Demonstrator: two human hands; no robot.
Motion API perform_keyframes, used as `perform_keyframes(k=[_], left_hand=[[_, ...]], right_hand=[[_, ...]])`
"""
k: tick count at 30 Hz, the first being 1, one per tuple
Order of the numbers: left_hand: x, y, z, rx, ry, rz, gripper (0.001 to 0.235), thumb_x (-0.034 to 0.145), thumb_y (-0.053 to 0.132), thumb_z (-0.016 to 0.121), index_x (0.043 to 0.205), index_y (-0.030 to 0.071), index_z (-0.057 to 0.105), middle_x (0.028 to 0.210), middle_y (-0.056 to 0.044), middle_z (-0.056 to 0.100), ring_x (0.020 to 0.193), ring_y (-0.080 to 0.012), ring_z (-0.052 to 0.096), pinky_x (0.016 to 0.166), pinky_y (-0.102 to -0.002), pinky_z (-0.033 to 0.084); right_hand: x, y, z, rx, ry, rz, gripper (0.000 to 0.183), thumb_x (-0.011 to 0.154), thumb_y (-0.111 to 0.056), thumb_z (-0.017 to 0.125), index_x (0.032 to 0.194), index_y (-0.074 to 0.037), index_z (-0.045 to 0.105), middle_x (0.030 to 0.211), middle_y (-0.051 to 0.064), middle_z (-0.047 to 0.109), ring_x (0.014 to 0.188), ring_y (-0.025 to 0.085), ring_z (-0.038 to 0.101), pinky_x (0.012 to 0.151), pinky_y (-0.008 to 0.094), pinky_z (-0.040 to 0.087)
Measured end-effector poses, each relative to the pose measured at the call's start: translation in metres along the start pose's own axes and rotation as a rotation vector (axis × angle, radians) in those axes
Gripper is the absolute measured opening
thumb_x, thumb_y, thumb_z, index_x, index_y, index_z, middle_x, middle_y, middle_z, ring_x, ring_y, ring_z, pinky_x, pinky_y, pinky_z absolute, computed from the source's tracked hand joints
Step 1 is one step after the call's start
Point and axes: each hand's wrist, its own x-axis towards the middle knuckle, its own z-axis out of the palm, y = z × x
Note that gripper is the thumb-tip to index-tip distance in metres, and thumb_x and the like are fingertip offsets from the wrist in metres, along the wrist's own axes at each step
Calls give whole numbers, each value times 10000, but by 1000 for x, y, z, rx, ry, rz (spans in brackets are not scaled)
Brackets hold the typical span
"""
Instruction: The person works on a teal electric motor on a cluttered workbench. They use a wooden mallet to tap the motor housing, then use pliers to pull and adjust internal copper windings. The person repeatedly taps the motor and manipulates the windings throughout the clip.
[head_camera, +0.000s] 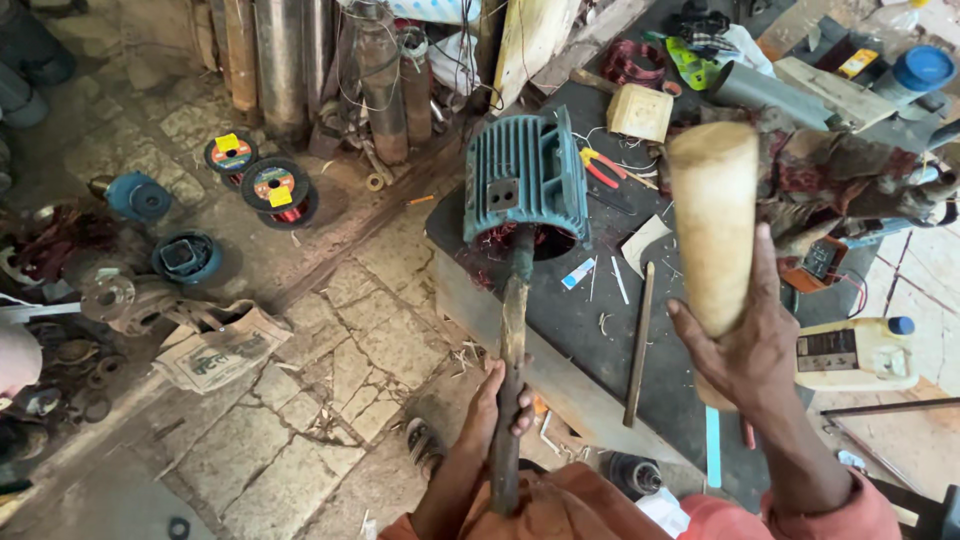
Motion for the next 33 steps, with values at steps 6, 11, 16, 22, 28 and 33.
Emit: perform_keyframes(k=[6, 11, 16, 22, 28, 33], left_hand=[[-2, -22, -2, 28, 166, 36, 446, 1056, 554, 450, 1106, 116, 518, 738, -55, 558, 542, -174, 543, 454, -269, 420], [-3, -7, -7, -304, -341, -28, 532, 1095, 571, 412, 1376, 123, 471, 797, -61, 540, 588, -158, 538, 483, -255, 439], [11, -2, 15, -437, -286, -31, 662, 1057, 515, 404, 1604, 157, 305, 868, -55, 523, 587, -145, 548, 470, -252, 482], [34, -18, 37, -728, -362, 80, 665, 1090, 409, 476, 1600, 15, 311, 914, -106, 556, 679, -170, 588, 554, -259, 542], [60, -26, 46, -584, -453, 113, 580, 1034, 445, 543, 1449, 58, 426, 939, -97, 627, 707, -162, 649, 577, -332, 590], [45, 2, 48, -789, -357, 86, 634, 1151, 353, 447, 1579, -80, 268, 951, -140, 586, 703, -184, 634, 583, -273, 593]], right_hand=[[-23, 12, 88, -701, -975, -336, 852, 982, -142, 610, 1655, -214, 93, 1052, 127, 642, 764, 307, 732, 581, 429, 632], [-23, 21, 73, -325, -850, -77, 1032, 833, -368, 713, 1628, -419, 56, 1111, 188, 640, 750, 429, 718, 623, 525, 610], [12, 23, 21, -266, -697, 16, 1002, 832, -399, 735, 1620, -359, 116, 1195, 217, 675, 740, 421, 746, 661, 496, 623], [59, 28, -32, -80, -432, -87, 1052, 811, -332, 778, 1657, -154, 179, 1142, 313, 665, 804, 406, 741, 724, 465, 622], [68, 20, 28, -338, -380, -522, 552, 851, -340, 788, 1301, -206, 498, 1005, 142, 685, 660, 299, 693, 546, 413, 579], [85, 17, 32, -894, -739, -821, 856, 1040, -118, 639, 1710, -346, 157, 906, 86, 626, 533, 130, 627, 377, 311, 530]])
